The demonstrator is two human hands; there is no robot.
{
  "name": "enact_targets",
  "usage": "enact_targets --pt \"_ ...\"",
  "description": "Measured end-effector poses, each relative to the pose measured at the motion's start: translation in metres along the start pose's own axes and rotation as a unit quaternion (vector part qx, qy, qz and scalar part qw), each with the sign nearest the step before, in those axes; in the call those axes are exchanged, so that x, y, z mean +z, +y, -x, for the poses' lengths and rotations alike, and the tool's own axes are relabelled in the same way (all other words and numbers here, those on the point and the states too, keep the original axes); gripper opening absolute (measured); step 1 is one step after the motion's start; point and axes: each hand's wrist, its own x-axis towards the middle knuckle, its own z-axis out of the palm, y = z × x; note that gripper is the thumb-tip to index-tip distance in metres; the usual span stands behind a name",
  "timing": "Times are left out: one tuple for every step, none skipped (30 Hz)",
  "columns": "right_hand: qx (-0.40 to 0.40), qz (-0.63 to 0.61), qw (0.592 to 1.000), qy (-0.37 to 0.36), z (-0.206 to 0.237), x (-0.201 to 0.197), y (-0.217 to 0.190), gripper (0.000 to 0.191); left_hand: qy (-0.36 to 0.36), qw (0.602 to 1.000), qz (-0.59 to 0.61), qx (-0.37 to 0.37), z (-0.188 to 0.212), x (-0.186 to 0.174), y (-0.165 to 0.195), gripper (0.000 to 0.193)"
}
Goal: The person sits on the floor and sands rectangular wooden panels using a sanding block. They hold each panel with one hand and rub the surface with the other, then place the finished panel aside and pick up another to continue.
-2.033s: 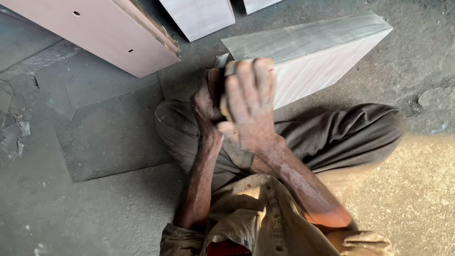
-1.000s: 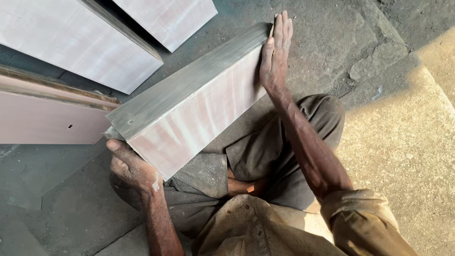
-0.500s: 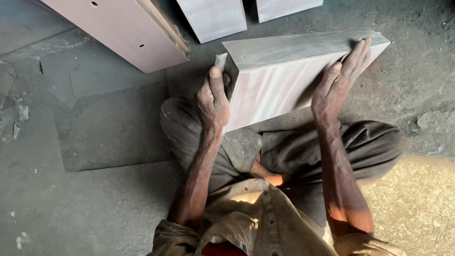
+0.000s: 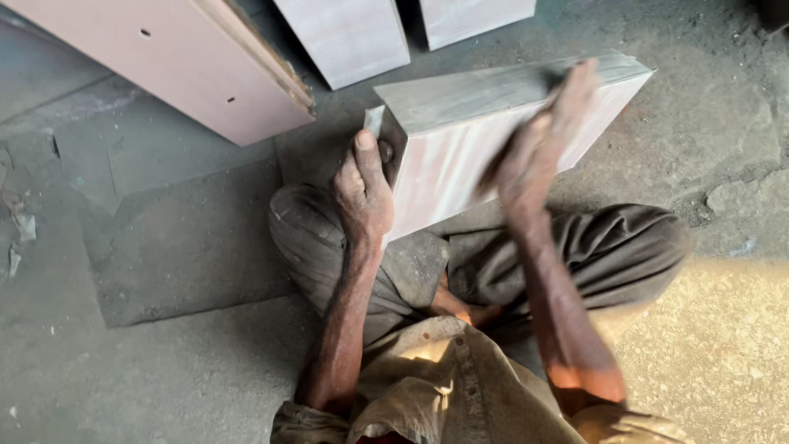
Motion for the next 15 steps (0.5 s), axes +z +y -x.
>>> enact_targets --pt "-0.044 -0.019 0.999 -0.011 0.011 0.011 -0.024 0.069 -0.003 1.0 0.004 -0.003 0.0 -0.001 -0.001 0.065" --pt "-0.092 -0.034 0.994 -0.041 0.028 0.019 -0.053 0.07 -0.009 1.0 0.009 -0.014 0.001 -0.001 -0.001 0.064" --pt "-0.138 -0.039 0.987 -0.076 0.04 0.022 -0.079 0.071 -0.004 1.0 0.015 0.0 0.001 -0.003 -0.002 0.065" --pt "-0.157 -0.039 0.982 -0.099 0.044 0.019 -0.09 0.072 -0.008 1.0 0.023 0.016 0.002 -0.005 -0.002 0.067" --pt "-0.145 -0.023 0.985 -0.094 0.042 0.015 -0.084 0.072 -0.017 0.999 0.028 0.03 0.003 -0.007 -0.002 0.068" --pt "-0.134 -0.007 0.987 -0.089 0.045 0.012 -0.073 0.071 -0.024 0.998 0.034 0.042 0.005 -0.01 -0.003 0.069" --pt "-0.118 -0.006 0.992 -0.041 0.031 0.013 -0.035 0.071 -0.013 1.0 0.008 0.008 0.005 -0.013 -0.003 0.07" --pt "-0.113 -0.009 0.994 0.006 0.015 0.012 0.007 0.07 0.009 1.0 -0.016 -0.022 0.006 -0.016 -0.004 0.071" --pt "-0.041 0.037 0.998 0.003 0.001 -0.002 0.053 0.071 0.007 1.0 -0.008 -0.021 0.006 -0.018 -0.006 0.071" --pt "0.034 0.079 0.996 -0.005 -0.013 -0.022 0.096 0.071 0.009 1.0 -0.006 -0.024 0.005 -0.02 -0.007 0.071" --pt "0.092 0.119 0.988 0.021 -0.029 -0.037 0.131 0.068 0.009 1.0 -0.005 -0.026 0.004 -0.021 -0.009 0.071" --pt "0.186 0.032 0.982 -0.015 -0.039 -0.056 0.156 0.07 0.012 1.0 0.003 -0.022 0.003 -0.021 -0.012 0.071" --pt "0.277 -0.057 0.958 -0.052 -0.043 -0.075 0.172 0.074 0.013 1.0 0.01 -0.019 0.001 -0.022 -0.015 0.07" --pt "0.302 -0.06 0.95 -0.052 -0.042 -0.096 0.182 0.077 0.012 1.0 0.016 -0.017 -0.001 -0.021 -0.018 0.069" --pt "0.324 -0.064 0.942 -0.055 -0.043 -0.113 0.189 0.081 0.006 1.0 0.023 -0.016 -0.004 -0.021 -0.022 0.07"
